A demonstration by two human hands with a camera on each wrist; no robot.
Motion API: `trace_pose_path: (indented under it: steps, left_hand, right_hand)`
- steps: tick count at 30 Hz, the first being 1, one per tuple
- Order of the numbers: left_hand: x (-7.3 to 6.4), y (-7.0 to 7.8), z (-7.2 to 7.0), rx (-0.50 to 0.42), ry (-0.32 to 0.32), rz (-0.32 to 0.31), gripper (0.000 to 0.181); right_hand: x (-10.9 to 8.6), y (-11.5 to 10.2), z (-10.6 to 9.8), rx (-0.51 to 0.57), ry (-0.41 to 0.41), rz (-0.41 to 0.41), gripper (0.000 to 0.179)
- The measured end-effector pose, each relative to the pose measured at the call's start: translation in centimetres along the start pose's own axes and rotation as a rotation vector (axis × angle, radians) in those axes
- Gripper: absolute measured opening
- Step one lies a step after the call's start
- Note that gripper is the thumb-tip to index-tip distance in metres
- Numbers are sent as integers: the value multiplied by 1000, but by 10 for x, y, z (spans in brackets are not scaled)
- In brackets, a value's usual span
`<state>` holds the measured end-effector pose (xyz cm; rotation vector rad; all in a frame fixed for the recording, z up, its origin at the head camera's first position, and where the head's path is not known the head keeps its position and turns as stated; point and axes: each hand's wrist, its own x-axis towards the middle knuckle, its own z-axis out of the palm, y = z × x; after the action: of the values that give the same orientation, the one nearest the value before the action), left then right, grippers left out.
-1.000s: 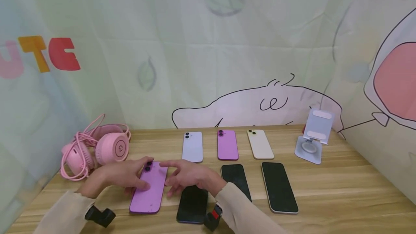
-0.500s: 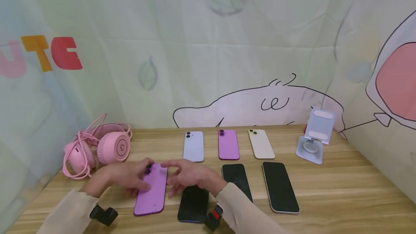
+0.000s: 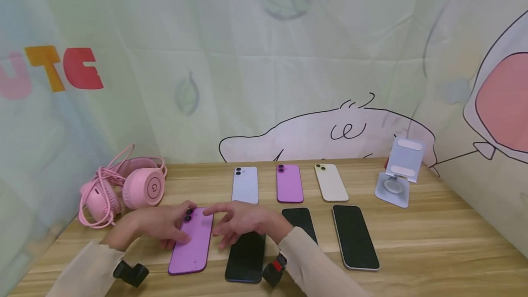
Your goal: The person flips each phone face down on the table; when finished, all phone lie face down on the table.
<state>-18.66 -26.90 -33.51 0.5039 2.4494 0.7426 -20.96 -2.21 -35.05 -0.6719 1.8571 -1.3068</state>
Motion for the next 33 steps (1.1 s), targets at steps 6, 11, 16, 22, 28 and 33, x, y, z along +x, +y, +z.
trace_pose_path:
  steps: [6,11,16,22,28,33]
  left_hand:
    - [2,4,-2,86,33,-30,79]
    - [5,11,-3,168,45,-2,79]
    - [8,16,1,192,61,77,76]
    - [11,18,9,180,68,159,73]
    - [17,19,15,153,61,190,69]
    - [21,21,19,157,64,260,64]
  right_hand:
    - [-6,-2,-12,-89,-43,-3,45]
    - [-11,-3,-21,-184,-78,-14,46]
    - [-15,-5,-30,-242,-98,4,48]
    - [-22,-6,-37,-259,-118,51,51]
    - [-25,-3,-47,-264,-143,93,52]
    - [-30,1,-58,-232,-197,116,51]
